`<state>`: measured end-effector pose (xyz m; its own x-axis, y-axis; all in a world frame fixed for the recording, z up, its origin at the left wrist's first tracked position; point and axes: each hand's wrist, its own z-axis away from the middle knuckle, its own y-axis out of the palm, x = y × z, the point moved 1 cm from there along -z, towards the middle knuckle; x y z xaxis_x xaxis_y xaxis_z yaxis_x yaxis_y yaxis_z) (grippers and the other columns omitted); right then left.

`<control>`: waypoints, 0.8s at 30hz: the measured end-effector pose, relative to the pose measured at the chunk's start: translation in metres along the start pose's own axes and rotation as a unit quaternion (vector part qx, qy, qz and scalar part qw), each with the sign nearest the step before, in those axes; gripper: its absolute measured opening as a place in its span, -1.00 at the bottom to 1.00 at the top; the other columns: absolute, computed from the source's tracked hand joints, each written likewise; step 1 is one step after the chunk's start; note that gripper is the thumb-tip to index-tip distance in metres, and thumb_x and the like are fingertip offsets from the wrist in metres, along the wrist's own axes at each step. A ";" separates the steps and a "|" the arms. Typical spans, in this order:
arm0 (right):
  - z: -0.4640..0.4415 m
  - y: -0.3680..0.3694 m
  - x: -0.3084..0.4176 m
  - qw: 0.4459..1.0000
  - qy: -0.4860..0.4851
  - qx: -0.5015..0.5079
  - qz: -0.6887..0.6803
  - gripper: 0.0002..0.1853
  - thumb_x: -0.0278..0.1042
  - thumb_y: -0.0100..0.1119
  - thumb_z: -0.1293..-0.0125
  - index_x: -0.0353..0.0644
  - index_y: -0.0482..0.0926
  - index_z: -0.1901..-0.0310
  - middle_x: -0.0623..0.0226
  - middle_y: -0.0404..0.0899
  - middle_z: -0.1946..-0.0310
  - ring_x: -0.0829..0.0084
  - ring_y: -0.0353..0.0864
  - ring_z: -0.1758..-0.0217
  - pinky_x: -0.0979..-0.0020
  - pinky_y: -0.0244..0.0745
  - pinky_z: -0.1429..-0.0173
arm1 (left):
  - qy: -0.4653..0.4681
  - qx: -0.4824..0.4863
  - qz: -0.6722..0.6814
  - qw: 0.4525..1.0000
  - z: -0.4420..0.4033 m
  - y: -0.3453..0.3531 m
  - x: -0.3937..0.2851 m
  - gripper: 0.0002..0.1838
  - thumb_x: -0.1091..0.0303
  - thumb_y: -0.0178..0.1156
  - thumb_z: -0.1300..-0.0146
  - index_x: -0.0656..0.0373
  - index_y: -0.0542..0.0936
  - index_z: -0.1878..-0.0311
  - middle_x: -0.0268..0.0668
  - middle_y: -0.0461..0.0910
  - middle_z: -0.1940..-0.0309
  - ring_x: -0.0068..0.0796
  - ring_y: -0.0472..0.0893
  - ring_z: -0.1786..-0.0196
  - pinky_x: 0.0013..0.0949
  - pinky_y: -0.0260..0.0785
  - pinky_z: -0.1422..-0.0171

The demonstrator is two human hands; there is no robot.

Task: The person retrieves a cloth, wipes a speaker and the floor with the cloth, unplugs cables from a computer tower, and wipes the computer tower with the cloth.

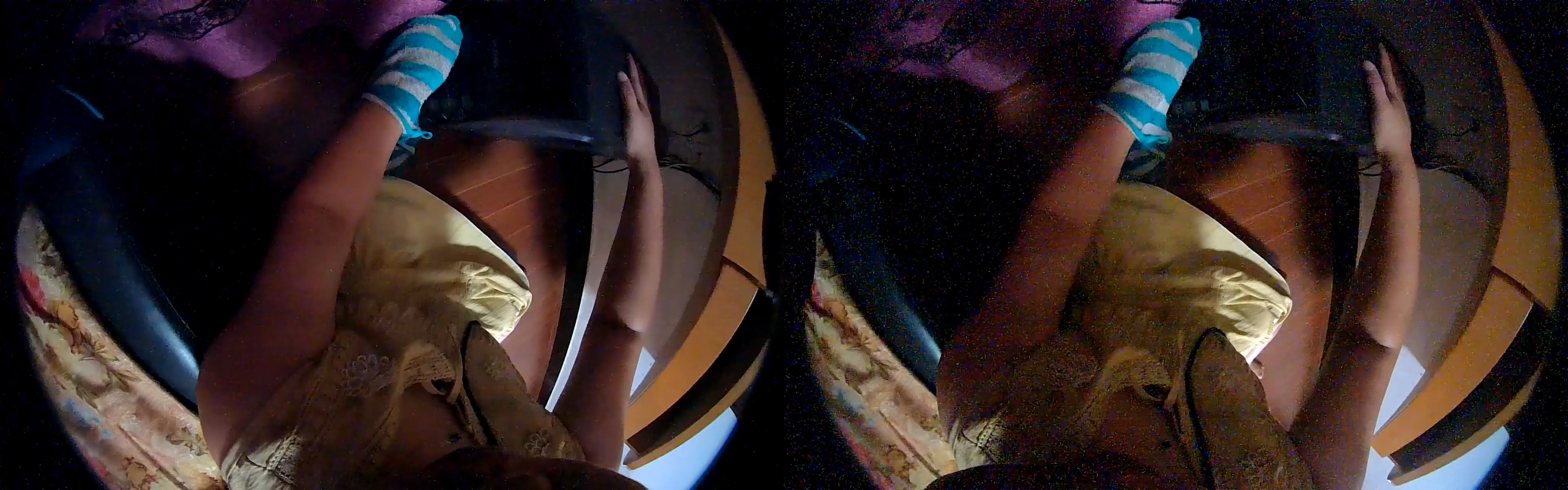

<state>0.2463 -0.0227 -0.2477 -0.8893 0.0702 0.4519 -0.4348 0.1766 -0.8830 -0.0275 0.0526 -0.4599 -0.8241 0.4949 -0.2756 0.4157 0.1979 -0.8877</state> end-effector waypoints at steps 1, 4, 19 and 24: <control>0.001 0.000 -0.003 1.000 0.001 -0.002 -0.002 -0.32 0.11 -0.03 -0.49 -0.05 0.21 -0.51 0.16 0.10 -0.56 0.27 0.04 -0.62 0.36 -0.11 -0.61 | 0.003 0.000 -0.002 1.000 0.008 0.005 0.000 -0.78 0.37 -0.05 -0.48 0.04 0.55 0.29 -0.34 0.57 0.45 -0.38 0.63 0.36 -0.34 0.55 0.27; -0.003 0.001 -0.011 0.999 -0.023 -0.012 0.030 -0.32 0.11 -0.03 -0.49 -0.06 0.21 -0.51 0.17 0.09 -0.56 0.28 0.02 -0.63 0.36 -0.13 -0.61 | -0.041 -0.273 -0.669 0.691 0.047 0.027 -0.011 -0.75 0.38 -0.04 -0.42 -0.06 0.44 0.44 -0.42 0.41 0.64 -0.47 0.48 0.60 -0.31 0.39 0.54; -0.004 0.001 -0.007 1.000 -0.027 -0.005 0.006 -0.33 0.12 -0.04 -0.48 0.03 0.19 -0.53 0.17 0.13 -0.55 0.27 0.05 -0.62 0.35 -0.09 -0.60 | 0.107 -0.240 -0.429 0.864 0.088 0.021 -0.034 -0.61 0.18 -0.18 -0.50 -0.09 0.38 0.53 -0.43 0.36 0.70 -0.52 0.38 0.69 -0.39 0.20 0.66; 0.003 0.003 0.011 1.000 0.028 -0.008 0.008 -0.30 0.16 -0.02 -0.46 0.02 0.21 -0.52 0.16 0.14 -0.54 0.25 0.07 -0.61 0.35 -0.08 -0.60 | 0.191 -0.141 -0.352 0.905 0.097 -0.033 -0.037 -0.56 0.17 -0.18 -0.48 -0.08 0.41 0.60 -0.43 0.31 0.78 -0.50 0.37 0.72 -0.38 0.17 0.69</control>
<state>0.2349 -0.0245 -0.2462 -0.8870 0.1281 0.4437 -0.4171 0.1902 -0.8887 -0.0479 -0.0548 -0.4563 -0.7525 0.4074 0.5174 -0.0357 0.7592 -0.6498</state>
